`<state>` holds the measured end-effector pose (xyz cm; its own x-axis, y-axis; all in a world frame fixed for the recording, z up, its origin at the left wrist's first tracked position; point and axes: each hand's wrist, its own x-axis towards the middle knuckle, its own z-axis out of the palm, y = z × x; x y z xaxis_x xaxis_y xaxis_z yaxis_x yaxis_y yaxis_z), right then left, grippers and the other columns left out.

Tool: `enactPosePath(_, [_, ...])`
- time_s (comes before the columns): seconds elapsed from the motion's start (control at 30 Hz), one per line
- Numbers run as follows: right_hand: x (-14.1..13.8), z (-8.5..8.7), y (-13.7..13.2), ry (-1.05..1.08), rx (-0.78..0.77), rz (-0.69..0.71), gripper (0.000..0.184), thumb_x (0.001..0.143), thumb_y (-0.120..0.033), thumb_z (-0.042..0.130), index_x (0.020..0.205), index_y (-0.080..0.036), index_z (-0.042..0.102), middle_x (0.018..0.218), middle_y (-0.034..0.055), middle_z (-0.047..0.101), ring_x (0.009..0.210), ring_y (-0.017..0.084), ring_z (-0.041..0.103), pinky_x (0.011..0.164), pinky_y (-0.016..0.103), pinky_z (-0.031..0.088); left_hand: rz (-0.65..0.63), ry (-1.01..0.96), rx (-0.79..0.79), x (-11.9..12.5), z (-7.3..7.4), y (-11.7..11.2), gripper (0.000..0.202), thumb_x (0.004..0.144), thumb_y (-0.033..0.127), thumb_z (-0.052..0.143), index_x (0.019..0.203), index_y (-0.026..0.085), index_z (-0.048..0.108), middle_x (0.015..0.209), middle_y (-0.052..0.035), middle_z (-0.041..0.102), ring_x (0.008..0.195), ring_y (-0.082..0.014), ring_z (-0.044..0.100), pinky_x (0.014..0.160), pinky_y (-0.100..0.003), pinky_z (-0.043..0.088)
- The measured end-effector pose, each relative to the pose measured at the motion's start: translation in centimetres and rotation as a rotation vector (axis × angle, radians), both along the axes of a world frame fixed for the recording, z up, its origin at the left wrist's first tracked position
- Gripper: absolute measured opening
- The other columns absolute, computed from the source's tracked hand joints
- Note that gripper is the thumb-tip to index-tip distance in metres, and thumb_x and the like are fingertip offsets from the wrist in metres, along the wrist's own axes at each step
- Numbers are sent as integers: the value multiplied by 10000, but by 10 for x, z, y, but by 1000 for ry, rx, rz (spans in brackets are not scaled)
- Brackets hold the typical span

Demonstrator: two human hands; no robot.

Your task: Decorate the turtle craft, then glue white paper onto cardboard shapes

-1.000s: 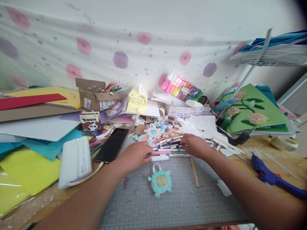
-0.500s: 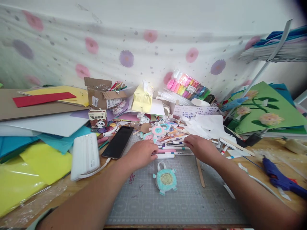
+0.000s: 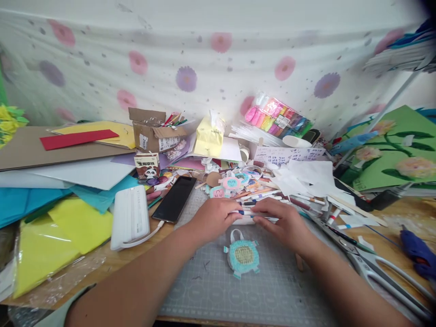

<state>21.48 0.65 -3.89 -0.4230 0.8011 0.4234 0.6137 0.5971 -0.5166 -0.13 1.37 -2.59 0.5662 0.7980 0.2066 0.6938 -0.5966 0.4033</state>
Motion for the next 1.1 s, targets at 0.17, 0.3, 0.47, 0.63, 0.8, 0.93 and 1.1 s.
enactPosePath(0.17, [35,-4,21,-6,-20,-321,237,851,-342,480,866,-184,657,814,56,685,722,191,619,643,305,483,81,57,2,-8,3,5,221,862,310,476,924,229,671,916,-28,705,861,-195,618,731,-282,427])
enactPosePath(0.3, [46,-10,32,-114,-22,-350,181,808,-311,527,806,-204,673,832,49,669,743,205,596,663,323,460,117,127,9,-11,3,8,192,835,292,502,877,238,681,906,-33,688,869,-202,608,739,-289,423])
enactPosePath(0.47, [37,-19,35,-244,-23,-285,181,804,-239,515,858,-224,687,923,45,652,910,228,557,811,346,427,128,184,9,-11,3,9,167,804,298,532,842,227,678,915,-38,661,907,-207,591,754,-288,420])
enactPosePath(0.63, [29,-11,40,-325,-44,-314,212,838,-229,468,877,-215,676,989,59,642,924,220,556,803,324,423,133,207,15,-12,1,10,134,778,287,556,809,224,670,891,-35,646,860,-209,595,700,-288,417])
enactPosePath(0.8, [24,2,54,-423,-87,-343,174,774,-168,510,795,-218,675,930,55,652,871,228,570,702,307,414,149,215,26,-12,-1,11,116,766,287,574,803,225,665,881,-36,646,822,-208,599,665,-289,409])
enactPosePath(0.93, [24,-1,60,-468,-118,-361,174,756,-158,508,745,-217,671,854,54,655,811,225,575,648,299,397,159,220,41,-12,-2,11,107,759,296,591,799,217,653,883,-37,640,812,-213,599,660,-296,410])
enactPosePath(1.1, [26,-7,59,-475,-137,-351,168,782,-210,516,826,-218,678,934,59,653,874,222,569,709,298,409,146,233,58,-10,-4,11,117,777,303,580,748,206,639,845,-40,625,805,-214,595,649,-294,411])
